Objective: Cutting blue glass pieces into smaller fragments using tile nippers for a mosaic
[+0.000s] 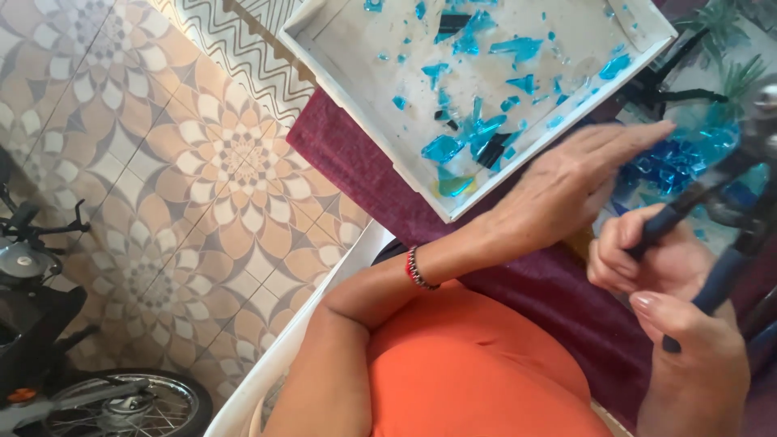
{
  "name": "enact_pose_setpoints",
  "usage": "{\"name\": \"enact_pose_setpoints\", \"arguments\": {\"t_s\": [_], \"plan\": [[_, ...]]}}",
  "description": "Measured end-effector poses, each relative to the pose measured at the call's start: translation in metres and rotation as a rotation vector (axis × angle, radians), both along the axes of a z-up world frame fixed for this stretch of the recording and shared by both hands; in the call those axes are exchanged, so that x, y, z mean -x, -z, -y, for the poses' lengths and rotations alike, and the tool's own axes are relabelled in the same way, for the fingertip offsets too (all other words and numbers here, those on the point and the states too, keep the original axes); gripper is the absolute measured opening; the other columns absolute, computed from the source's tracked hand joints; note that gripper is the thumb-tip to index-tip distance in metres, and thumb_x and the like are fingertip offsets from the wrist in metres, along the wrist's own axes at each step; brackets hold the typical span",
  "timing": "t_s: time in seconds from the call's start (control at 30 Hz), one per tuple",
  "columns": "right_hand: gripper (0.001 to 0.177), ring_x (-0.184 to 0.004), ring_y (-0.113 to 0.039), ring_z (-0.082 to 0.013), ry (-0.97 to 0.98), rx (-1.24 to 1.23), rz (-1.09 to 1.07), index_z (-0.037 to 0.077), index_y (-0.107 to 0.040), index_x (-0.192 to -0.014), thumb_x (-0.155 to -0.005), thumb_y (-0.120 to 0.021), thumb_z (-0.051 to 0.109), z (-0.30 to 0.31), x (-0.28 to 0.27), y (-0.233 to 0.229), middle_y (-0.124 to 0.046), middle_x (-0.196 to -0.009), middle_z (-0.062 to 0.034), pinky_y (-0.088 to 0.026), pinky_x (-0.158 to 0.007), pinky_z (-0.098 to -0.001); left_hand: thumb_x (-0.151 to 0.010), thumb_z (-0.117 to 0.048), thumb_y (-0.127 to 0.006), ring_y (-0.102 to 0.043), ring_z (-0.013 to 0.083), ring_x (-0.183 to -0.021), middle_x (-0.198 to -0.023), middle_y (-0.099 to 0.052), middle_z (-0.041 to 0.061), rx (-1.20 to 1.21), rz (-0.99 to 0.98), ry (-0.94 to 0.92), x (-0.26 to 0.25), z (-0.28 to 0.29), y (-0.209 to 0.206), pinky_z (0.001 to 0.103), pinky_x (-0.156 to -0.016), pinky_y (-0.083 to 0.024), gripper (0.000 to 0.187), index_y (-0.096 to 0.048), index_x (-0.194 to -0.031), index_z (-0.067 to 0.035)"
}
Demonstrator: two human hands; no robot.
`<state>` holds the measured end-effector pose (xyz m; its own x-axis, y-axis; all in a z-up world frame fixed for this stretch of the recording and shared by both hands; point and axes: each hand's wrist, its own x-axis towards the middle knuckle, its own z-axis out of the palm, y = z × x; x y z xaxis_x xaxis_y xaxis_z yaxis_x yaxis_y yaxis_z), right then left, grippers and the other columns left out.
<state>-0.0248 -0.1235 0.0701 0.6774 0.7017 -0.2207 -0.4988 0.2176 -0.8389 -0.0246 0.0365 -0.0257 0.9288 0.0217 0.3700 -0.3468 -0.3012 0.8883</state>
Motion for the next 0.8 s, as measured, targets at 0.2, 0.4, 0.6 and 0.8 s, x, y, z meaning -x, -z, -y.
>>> {"name": "enact_pose_setpoints", "arguments": {"t_s": [0.2,0.4,0.6,0.8], "plan": [[0.038,-0.069,-0.033,-0.0144,-0.039,0.218,0.06,0.007,-0.044,-0.11,-0.08,-0.06,0.023,-0.024,0.011,-0.031,-0.034,-0.085,-0.0044,-0.027,-0.061,-0.029,-0.099,0.018,-0.062,-0.064,0.035,-0.129,-0.131,-0.069,0.018,-0.226,0.013,-0.19,0.02,-0.098,-0.044,0.046,-0.118,-0.054,0.039,-0.065,-0.131,-0.004],[0.035,-0.067,-0.034,-0.0102,-0.028,0.019,0.101,0.01,-0.043,-0.11,-0.082,-0.061,0.02,-0.039,0.012,0.006,-0.035,-0.084,0.0006,-0.028,-0.061,-0.0279,-0.1,-0.004,-0.068,-0.057,0.0259,-0.095,-0.102,-0.064,0.005,-0.512,-0.1,-0.488,0.058,-0.163,-0.069,0.04,-0.082,-0.042,0.005,-0.071,-0.103,-0.005],[0.031,-0.069,-0.032,-0.0116,0.124,0.013,0.279,0.013,-0.037,-0.111,-0.088,-0.057,0.02,-0.065,0.035,0.046,-0.033,-0.086,-0.0003,-0.03,-0.064,-0.0273,-0.097,-0.02,-0.078,-0.056,0.0326,-0.114,-0.117,-0.061,0.011,-0.601,-0.109,-0.361,0.062,-0.136,-0.061,0.051,-0.101,-0.041,0.019,-0.072,-0.11,-0.008],[0.027,-0.07,-0.032,-0.0134,0.078,-0.031,0.297,0.012,-0.038,-0.111,-0.09,-0.055,0.017,-0.068,0.045,0.056,-0.033,-0.084,-0.003,-0.03,-0.064,-0.0281,-0.087,-0.004,-0.081,-0.052,0.0351,-0.123,-0.125,-0.056,0.014,-0.732,-0.081,-0.261,0.05,-0.126,-0.059,0.059,-0.115,-0.032,0.02,-0.076,-0.105,-0.011]]}}
